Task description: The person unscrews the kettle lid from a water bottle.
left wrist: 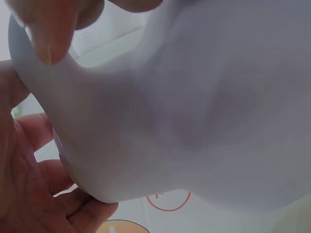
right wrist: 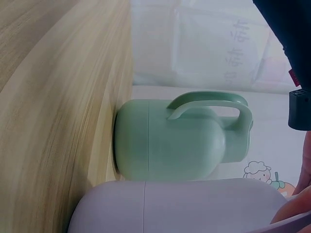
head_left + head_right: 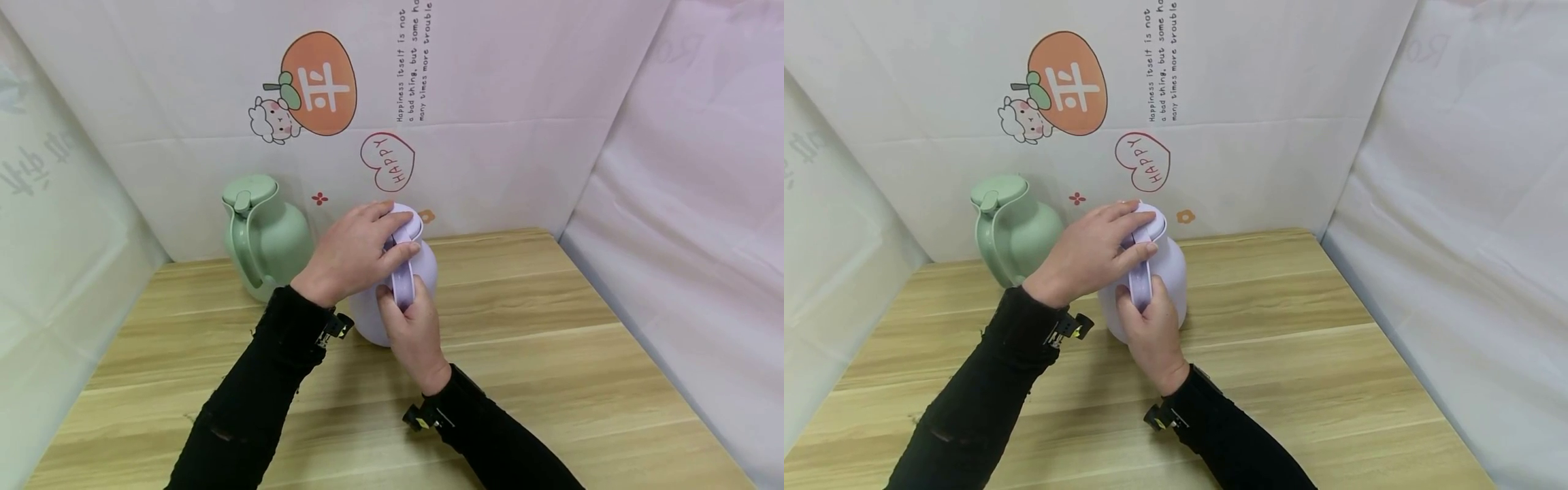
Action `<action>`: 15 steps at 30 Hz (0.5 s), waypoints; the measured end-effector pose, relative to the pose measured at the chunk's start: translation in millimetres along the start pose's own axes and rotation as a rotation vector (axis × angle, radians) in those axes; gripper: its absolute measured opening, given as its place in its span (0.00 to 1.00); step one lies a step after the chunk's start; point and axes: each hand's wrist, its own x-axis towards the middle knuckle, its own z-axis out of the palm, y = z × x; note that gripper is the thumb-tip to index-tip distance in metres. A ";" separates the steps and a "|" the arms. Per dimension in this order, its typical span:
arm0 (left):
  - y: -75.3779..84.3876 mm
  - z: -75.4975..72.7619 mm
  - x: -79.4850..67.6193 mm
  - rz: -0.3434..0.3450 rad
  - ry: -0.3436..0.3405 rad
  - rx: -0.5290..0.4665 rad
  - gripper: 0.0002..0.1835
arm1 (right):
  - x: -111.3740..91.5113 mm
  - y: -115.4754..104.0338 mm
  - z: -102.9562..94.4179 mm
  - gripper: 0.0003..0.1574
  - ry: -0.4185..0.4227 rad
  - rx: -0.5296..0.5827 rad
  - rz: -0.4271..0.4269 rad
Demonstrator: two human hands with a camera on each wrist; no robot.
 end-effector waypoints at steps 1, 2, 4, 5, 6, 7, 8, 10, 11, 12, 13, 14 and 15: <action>0.7 0.1 0.0 -0.006 0.001 0.001 0.29 | 0.0 0.2 0.1 0.12 -0.001 -0.002 -0.005; 1.2 0.2 -0.1 -0.014 0.003 0.001 0.29 | 0.1 0.4 0.2 0.12 -0.003 -0.003 -0.010; 2.6 0.3 0.0 -0.028 0.003 0.002 0.29 | 0.4 1.0 0.4 0.12 -0.001 -0.005 -0.016; 3.5 0.4 0.1 -0.034 0.006 0.001 0.28 | 0.5 1.0 0.5 0.12 -0.001 -0.005 -0.017; 4.4 0.4 0.3 -0.039 0.008 0.002 0.28 | 0.6 1.4 0.5 0.12 0.001 -0.006 -0.019; 5.3 0.4 0.5 -0.044 0.010 0.006 0.27 | 0.7 1.8 0.6 0.12 0.004 -0.007 -0.019; 6.4 0.4 0.7 -0.050 0.013 0.010 0.27 | 0.8 2.0 0.5 0.12 0.005 -0.005 -0.021; 9.0 0.1 1.1 -0.057 0.016 0.024 0.27 | 0.9 2.5 0.3 0.12 0.004 0.000 -0.029; 10.3 0.0 1.3 -0.063 0.019 0.032 0.27 | 0.9 2.7 0.3 0.11 0.002 0.002 -0.033; 11.8 0.0 1.7 -0.065 0.021 0.041 0.27 | 0.9 2.8 0.2 0.11 0.001 0.005 -0.035; 13.3 0.1 2.0 -0.071 0.022 0.048 0.27 | 0.8 2.6 0.2 0.11 0.001 0.005 -0.037; 14.7 0.3 2.5 -0.075 0.025 0.054 0.27 | 0.7 2.6 0.1 0.11 0.000 0.005 -0.039; 16.4 0.6 3.0 -0.080 0.028 0.064 0.27 | 0.7 2.7 0.1 0.10 0.002 0.003 -0.037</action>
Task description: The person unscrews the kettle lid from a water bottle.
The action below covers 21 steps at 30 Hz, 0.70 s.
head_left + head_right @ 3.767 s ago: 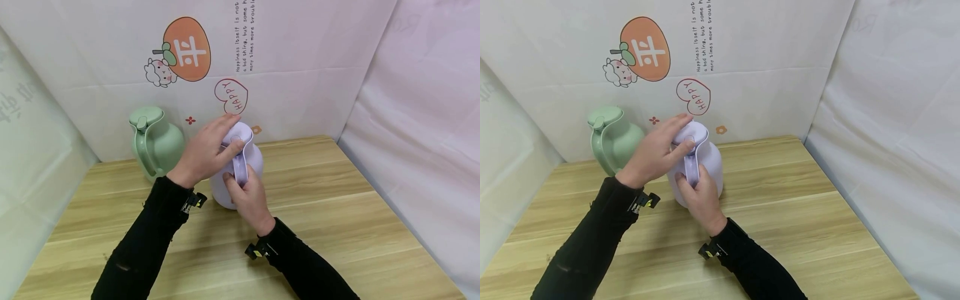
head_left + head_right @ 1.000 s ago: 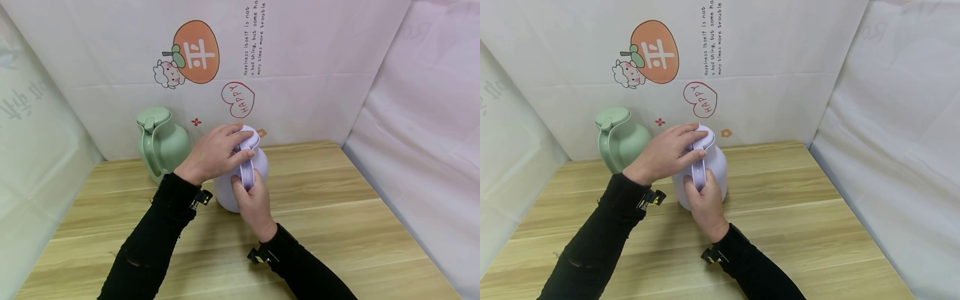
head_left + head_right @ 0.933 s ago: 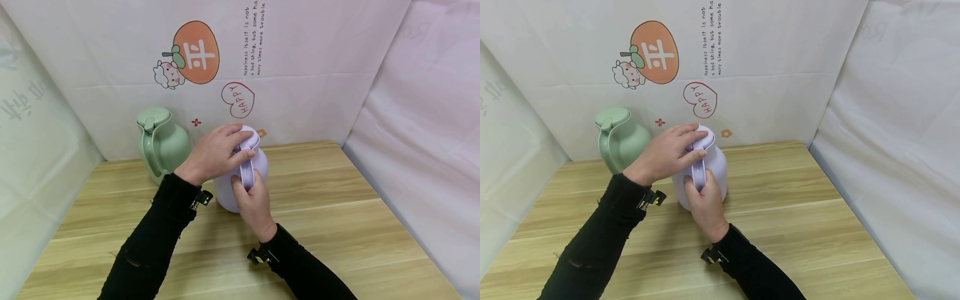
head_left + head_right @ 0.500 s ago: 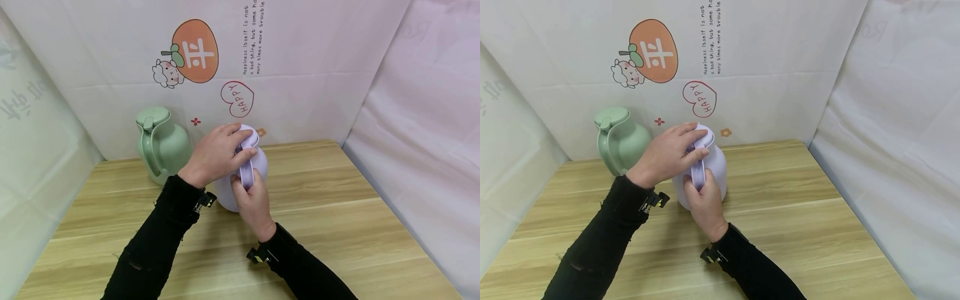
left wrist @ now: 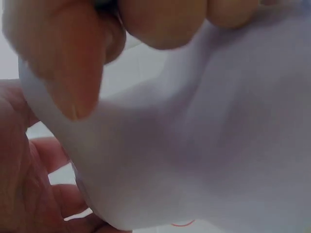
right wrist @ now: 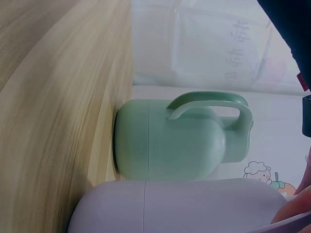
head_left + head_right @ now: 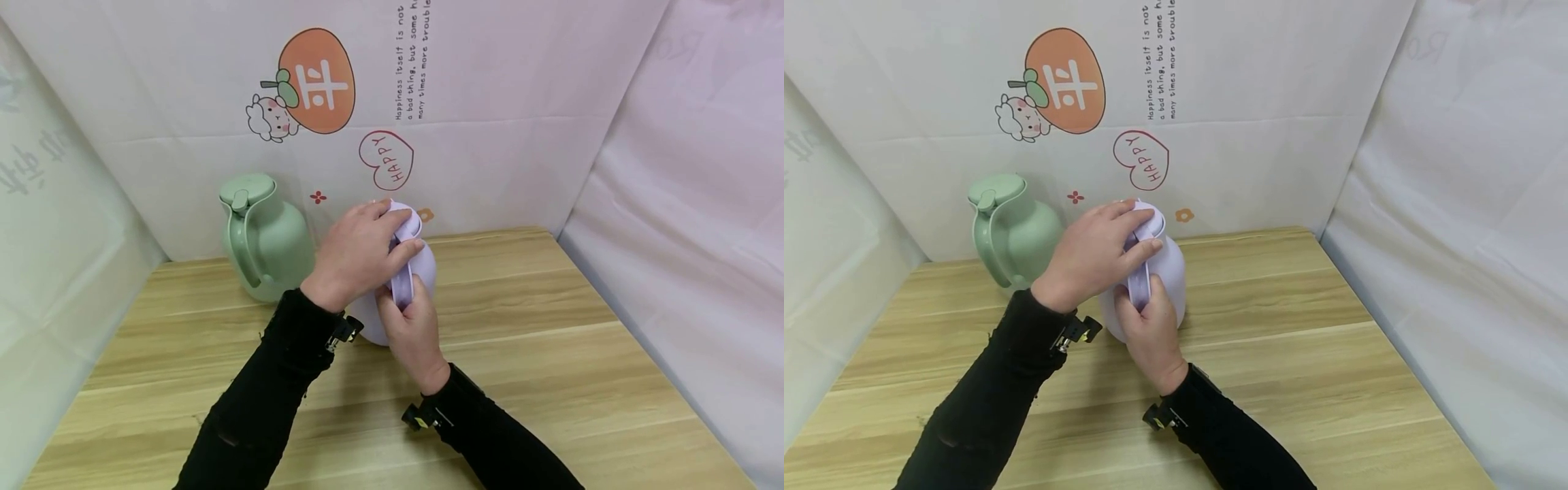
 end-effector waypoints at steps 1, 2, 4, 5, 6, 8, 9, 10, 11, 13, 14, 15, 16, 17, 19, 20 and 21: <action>1.2 0.6 0.1 -0.008 0.005 0.005 0.27 | -0.2 0.0 0.4 0.10 0.002 -0.004 0.003; 2.5 1.0 0.3 -0.015 0.007 0.015 0.27 | -0.4 -0.2 0.7 0.10 0.006 -0.008 0.009; 5.4 2.5 0.6 -0.032 0.016 0.030 0.27 | -0.8 -0.1 1.1 0.09 0.016 -0.021 0.020; 6.8 3.3 0.7 -0.039 0.023 0.042 0.27 | -1.0 -0.1 1.2 0.09 0.017 -0.023 0.021; 8.6 3.8 0.9 -0.049 0.030 0.053 0.28 | -0.9 -0.2 0.9 0.09 0.019 -0.023 0.021; 12.0 5.0 0.9 -0.069 0.043 0.074 0.28 | -1.0 -0.2 0.3 0.09 0.020 -0.026 0.018; 13.8 5.5 0.8 -0.080 0.057 0.081 0.28 | -1.1 -0.1 -0.1 0.09 0.019 -0.025 0.014; 15.4 6.1 0.7 -0.089 0.070 0.089 0.28 | -1.3 0.5 -0.4 0.09 0.016 -0.023 0.010; 17.1 6.6 0.6 -0.097 0.084 0.099 0.28 | -1.4 1.1 -0.7 0.09 0.012 -0.021 0.006; 20.1 7.6 0.3 -0.109 0.115 0.119 0.27 | -1.7 1.6 -1.2 0.09 0.009 -0.028 0.004; 21.4 8.2 0.3 -0.111 0.134 0.128 0.26 | -1.9 2.1 -1.4 0.08 0.007 -0.030 0.002; 22.4 8.6 0.4 -0.109 0.153 0.143 0.26 | -2.1 2.4 -1.6 0.09 0.003 -0.032 0.000; 23.3 9.2 0.4 -0.106 0.171 0.156 0.25 | -2.1 2.7 -1.7 0.09 0.000 -0.034 -0.003; 24.1 9.5 0.5 -0.102 0.190 0.170 0.25 | -2.2 2.8 -1.8 0.10 -0.003 -0.036 -0.006; 25.5 9.9 1.0 -0.099 0.220 0.195 0.25 | -2.0 2.6 -1.9 0.11 -0.013 -0.034 -0.011; 26.1 10.1 1.3 -0.100 0.230 0.206 0.25 | -1.9 2.9 -1.9 0.12 -0.017 -0.034 -0.012; 26.5 10.1 1.7 -0.103 0.237 0.217 0.26 | -1.7 2.6 -1.8 0.12 -0.018 -0.036 -0.013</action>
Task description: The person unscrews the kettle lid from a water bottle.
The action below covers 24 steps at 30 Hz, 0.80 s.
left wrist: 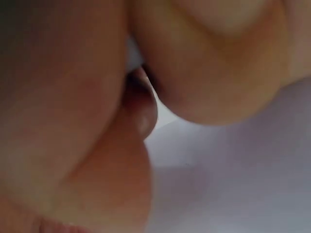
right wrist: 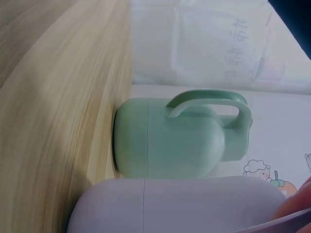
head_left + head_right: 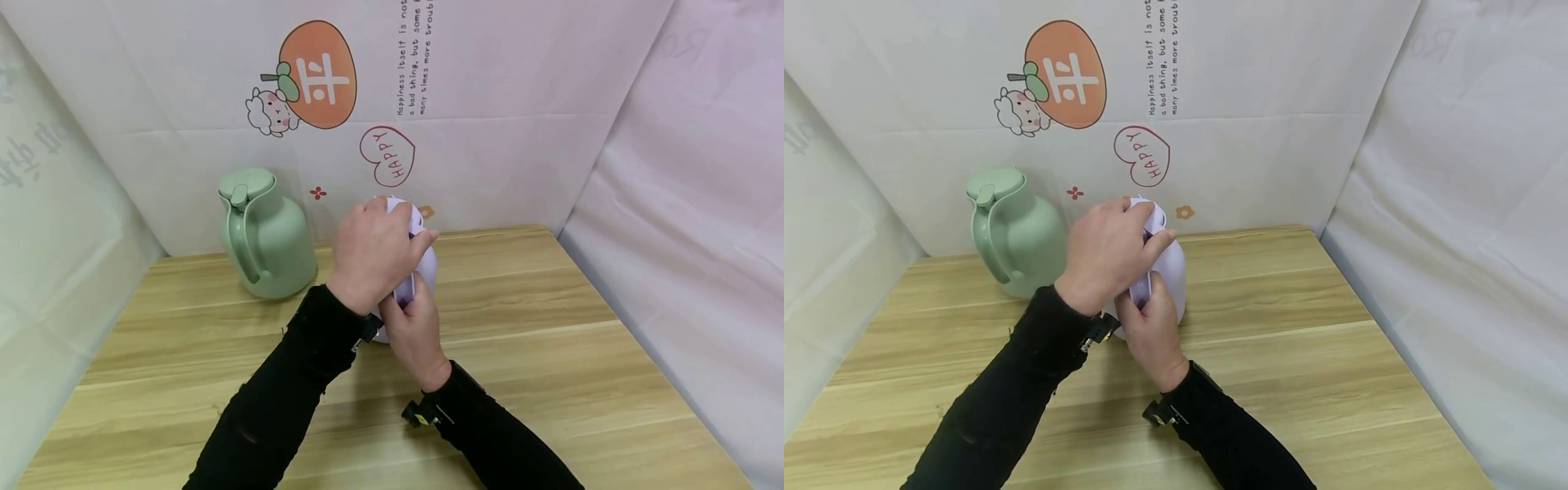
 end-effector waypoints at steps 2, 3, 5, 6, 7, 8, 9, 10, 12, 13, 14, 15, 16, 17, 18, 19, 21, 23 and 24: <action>1.5 0.3 1.2 -0.006 0.000 0.017 0.27 | 0.3 0.2 -0.6 0.12 -0.001 -0.001 0.000; 1.9 0.5 1.8 -0.010 -0.004 0.026 0.27 | 0.4 0.1 -0.9 0.12 -0.001 -0.001 0.000; 1.8 0.6 2.9 -0.017 -0.018 0.042 0.29 | 0.7 0.1 -1.0 0.10 -0.002 0.005 -0.002; 1.3 0.3 3.4 -0.022 -0.030 0.045 0.29 | 0.9 0.0 -1.0 0.09 -0.003 0.007 -0.004; 0.4 0.0 4.1 -0.026 -0.044 0.043 0.30 | 0.9 0.0 -0.8 0.08 -0.004 0.010 -0.004; -0.6 -0.7 4.6 -0.031 -0.063 0.036 0.31 | 0.9 0.0 -0.5 0.08 -0.004 0.014 -0.005; -2.1 -1.5 5.2 -0.038 -0.085 0.023 0.32 | 1.0 -0.1 -0.2 0.08 -0.004 0.018 -0.003; -3.7 -2.6 6.1 -0.045 -0.111 0.002 0.33 | 1.2 -0.3 0.2 0.08 -0.005 0.024 -0.002; -7.8 -4.8 8.4 -0.068 -0.176 -0.067 0.34 | 1.3 -0.8 0.9 0.09 -0.003 0.025 0.006; -10.5 -5.7 9.9 -0.072 -0.206 -0.110 0.34 | 1.4 -1.0 1.2 0.09 -0.002 0.024 0.011; -13.7 -6.4 11.3 -0.073 -0.240 -0.155 0.34 | 1.5 -1.0 1.5 0.09 -0.003 0.022 0.017; -17.5 -6.6 13.0 -0.067 -0.271 -0.200 0.34 | 1.5 -1.2 1.7 0.10 -0.005 0.022 0.022; -21.8 -6.3 14.5 -0.057 -0.299 -0.248 0.33 | 1.6 -1.2 1.8 0.10 -0.007 0.022 0.026; -26.8 -5.7 15.9 -0.036 -0.318 -0.290 0.32 | 1.6 -1.1 1.8 0.09 -0.009 0.020 0.031; -32.0 -4.7 16.9 -0.010 -0.332 -0.326 0.32 | 1.5 -0.9 1.6 0.09 -0.011 0.021 0.035; -37.4 -3.9 17.6 0.019 -0.344 -0.357 0.32 | 1.4 -1.1 1.8 0.09 -0.011 0.021 0.040; -47.1 -2.3 17.8 0.069 -0.364 -0.399 0.31 | 1.2 -1.6 1.7 0.10 -0.010 0.024 0.048; -54.4 -0.5 17.9 0.115 -0.371 -0.418 0.31 | 0.9 -2.0 1.4 0.10 -0.005 0.020 0.055; -56.5 0.0 17.8 0.131 -0.377 -0.420 0.31 | 0.7 -2.0 1.3 0.11 -0.002 0.017 0.058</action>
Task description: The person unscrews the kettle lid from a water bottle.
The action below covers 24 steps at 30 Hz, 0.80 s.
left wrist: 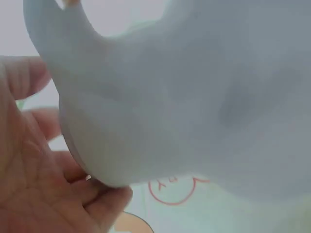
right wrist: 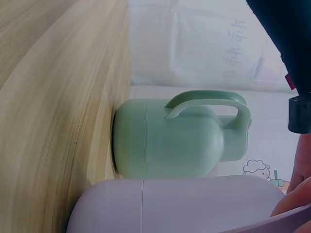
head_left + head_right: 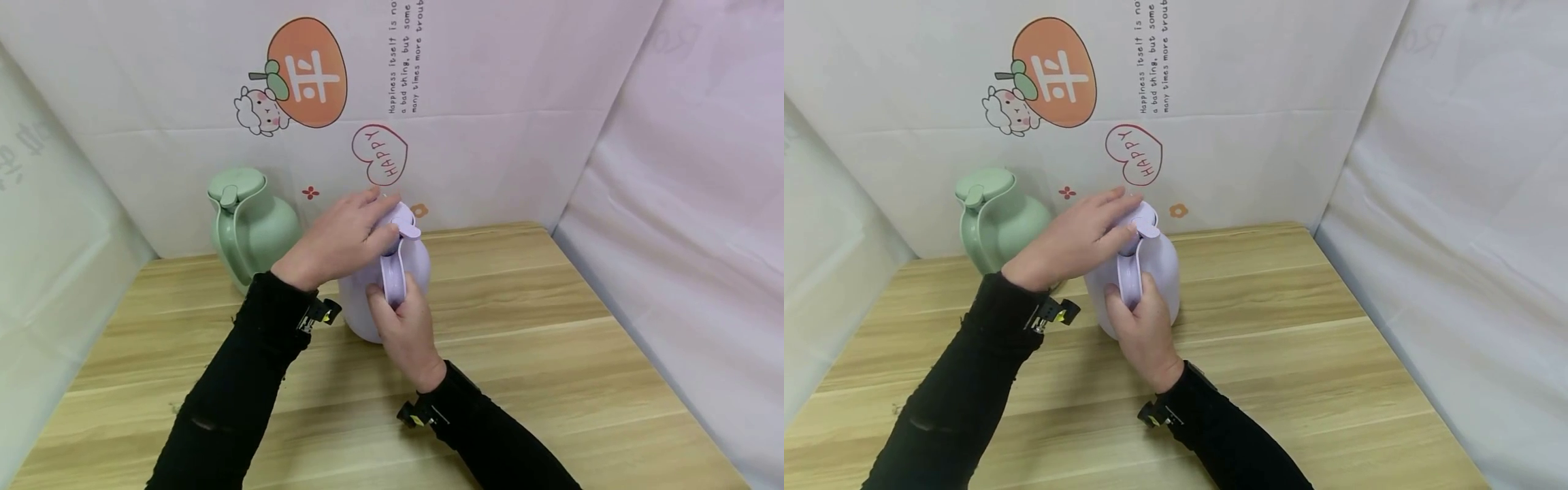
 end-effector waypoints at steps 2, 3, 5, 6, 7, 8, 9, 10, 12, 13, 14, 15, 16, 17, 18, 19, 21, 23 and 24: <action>-4.0 -0.5 -1.2 0.018 -0.019 0.002 0.30 | -0.3 0.1 0.7 0.11 0.000 -0.003 0.000; -4.7 -0.9 -1.4 0.025 -0.025 0.006 0.30 | -0.4 0.0 0.7 0.12 -0.001 -0.002 -0.002; -5.3 -1.8 -1.5 0.032 -0.038 0.017 0.30 | -0.5 -0.3 0.6 0.12 -0.004 0.000 -0.006; -5.4 -2.3 -1.8 0.033 -0.043 0.022 0.30 | -0.5 -0.5 0.6 0.12 -0.006 0.002 -0.007; -5.6 -2.8 -1.8 0.034 -0.048 0.025 0.29 | -0.5 -0.8 0.5 0.12 -0.007 0.003 -0.007; -5.5 -3.4 -1.8 0.037 -0.049 0.031 0.29 | -0.5 -0.9 0.5 0.12 -0.008 0.004 -0.008; -5.5 -3.9 -1.9 0.042 -0.050 0.036 0.28 | -0.5 -1.1 0.3 0.12 -0.007 0.004 -0.007; -5.6 -4.2 -1.8 0.047 -0.051 0.042 0.28 | -0.6 -0.9 0.2 0.12 -0.007 0.003 -0.007; -5.7 -4.5 -1.6 0.056 -0.049 0.051 0.27 | -0.5 -1.1 -0.1 0.12 -0.009 0.006 -0.008; -5.6 -4.7 -1.5 0.060 -0.046 0.054 0.27 | -0.5 -1.1 -0.3 0.12 -0.008 0.005 -0.008; -5.6 -4.7 -1.5 0.062 -0.044 0.056 0.27 | -0.6 -0.9 -0.4 0.12 -0.010 0.006 -0.008; -5.5 -4.6 -1.6 0.061 -0.042 0.058 0.27 | -0.5 -0.9 -0.6 0.12 -0.011 0.005 -0.008; -5.3 -4.5 -1.5 0.061 -0.038 0.058 0.27 | -0.4 -0.6 -0.7 0.12 -0.012 0.004 -0.006; -5.0 -4.5 -1.5 0.059 -0.035 0.058 0.27 | -0.3 -0.7 -0.8 0.12 -0.013 0.002 -0.004; -4.4 -4.5 -1.6 0.057 -0.032 0.060 0.27 | -0.4 -0.5 -0.9 0.13 -0.012 -0.002 -0.001; -3.7 -4.6 -1.6 0.054 -0.031 0.063 0.27 | -0.4 -0.5 -1.0 0.13 -0.012 -0.005 0.002; -1.7 -4.7 -1.7 0.045 -0.028 0.074 0.27 | -0.6 -0.1 -1.0 0.13 -0.010 -0.010 0.008; 0.6 -4.8 -1.6 0.036 -0.022 0.095 0.27 | -0.8 -0.5 -1.0 0.13 -0.005 -0.012 0.014; 1.7 -4.7 -1.5 0.032 -0.018 0.107 0.27 | -1.1 -0.5 -1.0 0.13 -0.001 -0.013 0.017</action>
